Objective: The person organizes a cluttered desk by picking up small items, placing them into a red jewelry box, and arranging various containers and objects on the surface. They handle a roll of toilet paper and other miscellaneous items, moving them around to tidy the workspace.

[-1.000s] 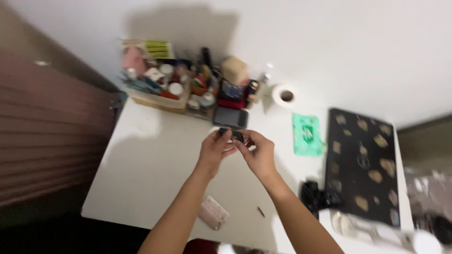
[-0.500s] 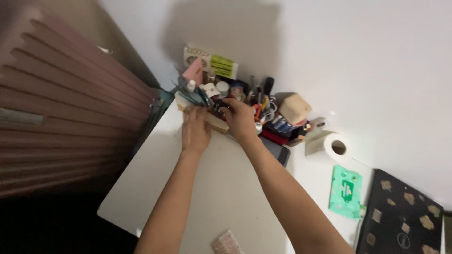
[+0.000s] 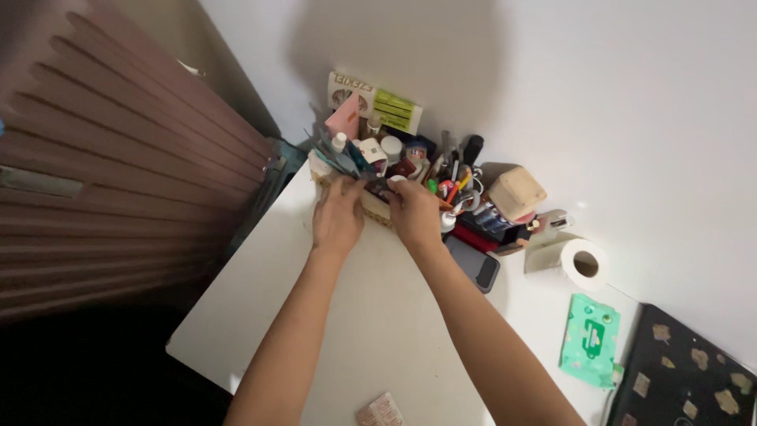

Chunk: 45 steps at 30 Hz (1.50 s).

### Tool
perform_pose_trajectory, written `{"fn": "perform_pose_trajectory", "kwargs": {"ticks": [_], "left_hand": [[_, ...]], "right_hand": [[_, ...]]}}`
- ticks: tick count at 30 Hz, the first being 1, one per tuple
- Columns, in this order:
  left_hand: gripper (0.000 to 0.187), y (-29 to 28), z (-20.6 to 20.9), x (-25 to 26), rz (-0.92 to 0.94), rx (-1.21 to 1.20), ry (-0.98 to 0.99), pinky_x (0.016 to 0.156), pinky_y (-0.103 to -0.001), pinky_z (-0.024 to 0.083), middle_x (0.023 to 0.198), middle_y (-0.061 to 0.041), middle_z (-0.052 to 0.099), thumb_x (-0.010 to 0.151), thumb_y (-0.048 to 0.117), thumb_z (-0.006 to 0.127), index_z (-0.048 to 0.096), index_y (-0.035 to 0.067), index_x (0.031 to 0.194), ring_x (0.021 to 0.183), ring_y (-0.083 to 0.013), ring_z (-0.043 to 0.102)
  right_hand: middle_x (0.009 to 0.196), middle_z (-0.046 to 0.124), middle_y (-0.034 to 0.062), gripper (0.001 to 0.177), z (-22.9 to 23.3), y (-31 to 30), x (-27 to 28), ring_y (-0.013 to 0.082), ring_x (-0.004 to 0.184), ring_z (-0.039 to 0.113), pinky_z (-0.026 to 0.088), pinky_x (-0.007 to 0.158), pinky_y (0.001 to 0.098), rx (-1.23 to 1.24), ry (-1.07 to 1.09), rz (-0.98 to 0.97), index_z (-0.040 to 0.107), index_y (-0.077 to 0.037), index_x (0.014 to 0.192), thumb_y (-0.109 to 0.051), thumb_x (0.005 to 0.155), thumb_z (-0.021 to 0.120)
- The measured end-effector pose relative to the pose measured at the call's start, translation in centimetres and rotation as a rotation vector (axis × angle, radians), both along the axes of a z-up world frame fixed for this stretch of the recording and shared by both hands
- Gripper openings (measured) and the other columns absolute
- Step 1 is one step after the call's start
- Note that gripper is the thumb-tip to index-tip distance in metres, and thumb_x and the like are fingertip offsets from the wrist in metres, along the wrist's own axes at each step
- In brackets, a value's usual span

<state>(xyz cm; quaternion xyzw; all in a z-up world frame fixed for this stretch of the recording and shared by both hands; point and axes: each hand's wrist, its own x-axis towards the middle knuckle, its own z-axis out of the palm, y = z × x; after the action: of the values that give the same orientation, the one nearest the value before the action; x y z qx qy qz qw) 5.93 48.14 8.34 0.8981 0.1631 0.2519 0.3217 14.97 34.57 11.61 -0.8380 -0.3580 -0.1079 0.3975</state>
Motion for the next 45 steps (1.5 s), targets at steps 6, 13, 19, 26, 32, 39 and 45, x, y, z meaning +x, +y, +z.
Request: {"fn": "perform_pose_trajectory", "kwargs": {"ticks": [6, 13, 19, 26, 32, 39, 45], "left_hand": [[0.047, -0.4, 0.2, 0.3, 0.012, -0.030, 0.113, 0.096, -0.048, 0.050, 0.133, -0.012, 0.057, 0.081, 0.002, 0.065, 0.066, 0.011, 0.127, 0.117, -0.0374, 0.059], [0.041, 0.1, -0.8, 0.3, 0.042, -0.110, 0.043, 0.087, -0.046, 0.053, 0.132, -0.011, 0.060, 0.081, 0.004, 0.066, 0.063, 0.007, 0.122, 0.110, -0.0385, 0.063], [0.034, 0.5, -0.4, 0.0, 0.069, -0.050, -0.055, 0.081, -0.048, 0.055, 0.118, -0.010, 0.069, 0.085, 0.007, 0.066, 0.067, 0.014, 0.118, 0.099, -0.0388, 0.068], [0.037, -0.9, -0.9, -0.1, 0.038, 0.057, 0.087, 0.072, -0.049, 0.056, 0.129, -0.012, 0.059, 0.094, 0.020, 0.066, 0.067, 0.020, 0.130, 0.085, -0.0388, 0.069], [0.044, -1.3, -2.8, 0.6, 0.042, 0.195, 0.268, 0.079, -0.046, 0.059, 0.141, -0.011, 0.051, 0.092, 0.022, 0.065, 0.062, 0.017, 0.135, 0.097, -0.0356, 0.070], [0.065, -3.4, -0.3, -1.9, -0.018, 0.124, 0.234, 0.089, -0.052, 0.055, 0.158, -0.023, 0.037, 0.083, 0.017, 0.073, 0.053, 0.013, 0.145, 0.119, -0.0437, 0.060], [0.087, -11.7, 4.6, -14.5, -0.390, 0.101, 0.794, 0.105, -0.055, 0.043, 0.152, -0.016, 0.037, 0.070, 0.023, 0.088, 0.046, 0.019, 0.146, 0.136, -0.0387, 0.042]], "right_hand": [[0.091, 0.071, 0.0147, 0.016, -0.1, 2.0, 1.1, 0.0349, 0.094, 0.068, 0.056, 0.081, 0.0460, -0.289, -0.182, 0.070, 0.077, -0.006, 0.095, -0.005, 0.082, 0.067], [0.104, 0.067, 0.0206, 0.018, -0.4, 5.3, 1.7, 0.0369, 0.097, 0.067, 0.060, 0.069, 0.0440, -0.654, -0.312, 0.125, 0.075, -0.004, 0.088, -0.016, 0.075, 0.070], [0.100, 0.066, 0.0156, 0.023, -1.3, 2.8, 0.7, 0.0339, 0.092, 0.066, 0.056, 0.073, 0.0453, -0.362, -0.237, 0.082, 0.078, -0.010, 0.104, -0.007, 0.084, 0.067], [0.099, 0.070, 0.0074, 0.031, -3.5, 0.5, -0.8, 0.0290, 0.098, 0.063, 0.055, 0.079, 0.0402, -0.135, -0.250, 0.024, 0.079, -0.009, 0.106, 0.000, 0.080, 0.066], [0.112, 0.071, 0.0092, 0.042, -5.4, -0.2, -1.9, 0.0288, 0.100, 0.061, 0.054, 0.086, 0.0435, -0.292, -0.363, 0.054, 0.070, -0.003, 0.125, -0.005, 0.085, 0.059], [0.130, 0.069, 0.0151, 0.056, -3.3, -2.1, -0.2, 0.0358, 0.125, 0.063, 0.049, 0.110, 0.0484, -0.449, 0.113, 0.160, 0.063, -0.016, 0.144, 0.000, 0.090, 0.057], [0.141, 0.061, 0.0198, 0.060, -0.5, -16.5, -12.7, 0.0405, 0.127, 0.056, 0.041, 0.110, 0.0501, -0.158, 0.216, 0.162, 0.055, -0.008, 0.142, -0.001, 0.085, 0.072]]}}
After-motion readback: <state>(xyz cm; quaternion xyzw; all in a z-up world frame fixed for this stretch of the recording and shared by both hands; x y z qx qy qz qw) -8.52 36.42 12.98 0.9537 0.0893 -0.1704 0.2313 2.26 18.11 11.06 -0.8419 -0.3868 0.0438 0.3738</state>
